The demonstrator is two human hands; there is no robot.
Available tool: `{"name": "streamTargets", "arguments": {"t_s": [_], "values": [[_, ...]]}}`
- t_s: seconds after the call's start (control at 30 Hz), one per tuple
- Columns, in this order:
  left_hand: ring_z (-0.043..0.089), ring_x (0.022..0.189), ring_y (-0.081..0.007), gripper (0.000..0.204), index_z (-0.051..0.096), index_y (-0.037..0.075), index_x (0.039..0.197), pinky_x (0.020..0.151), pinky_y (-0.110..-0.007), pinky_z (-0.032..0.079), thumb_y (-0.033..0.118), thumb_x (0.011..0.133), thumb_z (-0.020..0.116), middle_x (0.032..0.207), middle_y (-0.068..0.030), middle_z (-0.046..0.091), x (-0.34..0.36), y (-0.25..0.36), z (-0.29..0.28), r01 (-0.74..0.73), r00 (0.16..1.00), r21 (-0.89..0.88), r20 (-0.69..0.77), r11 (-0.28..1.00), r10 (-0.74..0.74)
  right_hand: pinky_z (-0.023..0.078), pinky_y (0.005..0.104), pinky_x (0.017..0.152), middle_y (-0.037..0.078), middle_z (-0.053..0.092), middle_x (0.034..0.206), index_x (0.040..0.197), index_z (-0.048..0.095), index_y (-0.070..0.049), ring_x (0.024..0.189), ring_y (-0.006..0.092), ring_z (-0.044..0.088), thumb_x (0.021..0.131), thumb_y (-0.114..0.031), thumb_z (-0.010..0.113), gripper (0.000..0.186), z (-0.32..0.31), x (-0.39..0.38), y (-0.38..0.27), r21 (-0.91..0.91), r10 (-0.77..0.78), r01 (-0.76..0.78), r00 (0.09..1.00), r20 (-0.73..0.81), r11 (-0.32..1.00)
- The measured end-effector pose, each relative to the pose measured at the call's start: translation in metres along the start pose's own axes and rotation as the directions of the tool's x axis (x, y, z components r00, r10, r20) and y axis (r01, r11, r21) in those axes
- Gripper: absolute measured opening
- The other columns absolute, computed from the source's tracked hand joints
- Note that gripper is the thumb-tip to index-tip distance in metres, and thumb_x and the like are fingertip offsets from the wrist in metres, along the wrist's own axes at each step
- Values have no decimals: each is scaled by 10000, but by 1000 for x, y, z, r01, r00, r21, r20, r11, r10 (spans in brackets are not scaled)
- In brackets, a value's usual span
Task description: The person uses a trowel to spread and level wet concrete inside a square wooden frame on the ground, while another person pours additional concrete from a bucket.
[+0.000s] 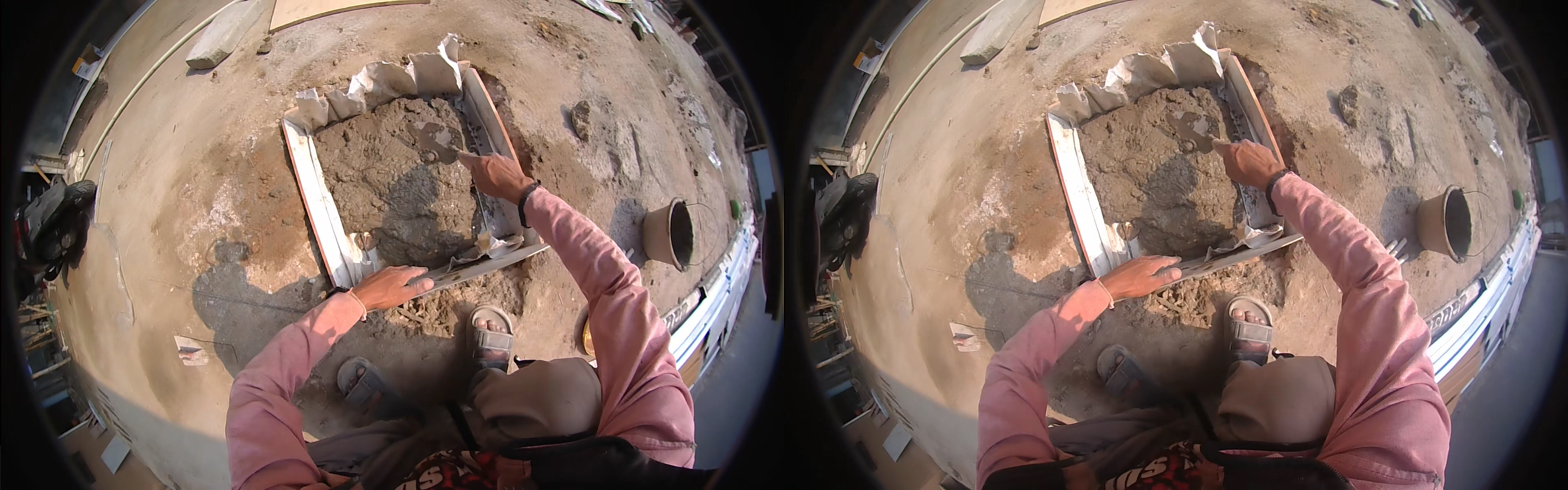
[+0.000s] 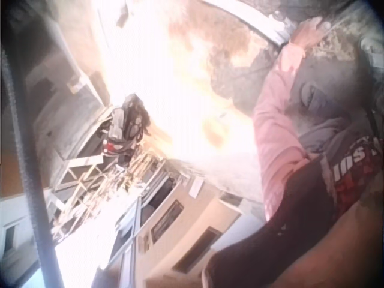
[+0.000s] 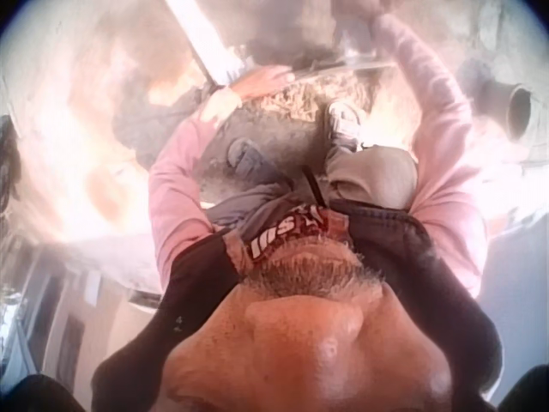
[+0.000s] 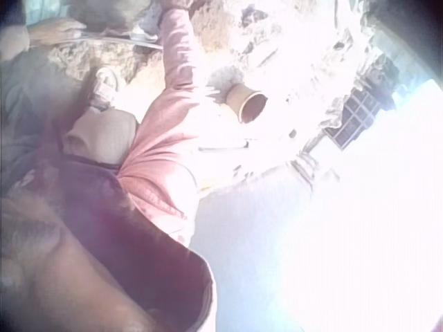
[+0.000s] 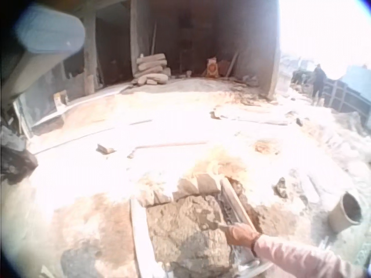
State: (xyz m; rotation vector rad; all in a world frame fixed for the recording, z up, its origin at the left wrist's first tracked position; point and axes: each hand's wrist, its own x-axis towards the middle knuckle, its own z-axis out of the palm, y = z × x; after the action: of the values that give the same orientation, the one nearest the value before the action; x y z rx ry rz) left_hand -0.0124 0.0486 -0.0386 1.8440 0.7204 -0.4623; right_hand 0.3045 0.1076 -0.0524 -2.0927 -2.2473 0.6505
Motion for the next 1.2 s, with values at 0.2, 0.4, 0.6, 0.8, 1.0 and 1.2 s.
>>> {"name": "streamTargets", "arguments": {"t_s": [0.2, 0.4, 0.6, 0.8, 1.0, 1.2], "values": [[443, 1218, -361, 740, 360, 80, 1384, 1006, -426, 367, 603, 868, 449, 1314, -206, 468, 20, 22, 2, -225, 972, 135, 94, 965, 214, 504, 452, 771, 224, 647, 942, 1181, 560, -111, 899, 367, 638, 834, -155, 416, 378, 13, -4, 54, 9, 224, -224, 969, -106, 975], [483, 1162, -377, 624, 352, 105, 1390, 967, -428, 386, 481, 904, 462, 1263, -221, 504, 31, 10, 26, -203, 979, 184, 58, 962, 195, 480, 470, 793, 245, 634, 966, 1045, 601, -98, 923, 425, 611, 808, -162, 441, 294, 11, 24, 16, 359, 366, -347, 930, 17, 866], [485, 1159, -370, 577, 369, 117, 1383, 976, -420, 382, 451, 918, 442, 1274, -214, 497, 11, 1, 25, -168, 986, 127, 29, 978, 166, 485, 421, 539, 159, 644, 776, 1081, 589, -154, 645, 292, 639, 862, -206, 442, 268, 33, 48, 24, 623, 547, -466, 834, 72, 629], [488, 1152, -369, 572, 397, 88, 1357, 969, -421, 386, 446, 914, 444, 1265, -204, 508, 29, 5, 22, -217, 976, 151, 14, 964, 218, 318, 282, 373, 10, 408, 561, 1246, 470, -74, 433, 126, 420, 902, -298, 525, 415, 23, 46, 27, 990, 410, -122, 908, 85, 65], [486, 1138, -385, 548, 424, 38, 1318, 960, -416, 389, 427, 932, 443, 1222, -224, 531, 31, 15, 22, -234, 972, 142, 25, 962, 233, 339, 275, 372, 37, 477, 655, 1261, 478, -41, 444, 121, 442, 891, -255, 540, 432, 5, 18, 47, 947, 589, -289, 793, 156, 139], [485, 1147, -377, 572, 447, -23, 1275, 962, -415, 390, 433, 928, 453, 1240, -231, 512, 27, 11, 24, -231, 973, 168, 12, 958, 232, 445, 283, 416, 57, 551, 780, 1309, 460, -79, 537, 130, 515, 908, -284, 487, 451, 10, -7, -4, 959, 240, -263, 943, 232, 105]]}}
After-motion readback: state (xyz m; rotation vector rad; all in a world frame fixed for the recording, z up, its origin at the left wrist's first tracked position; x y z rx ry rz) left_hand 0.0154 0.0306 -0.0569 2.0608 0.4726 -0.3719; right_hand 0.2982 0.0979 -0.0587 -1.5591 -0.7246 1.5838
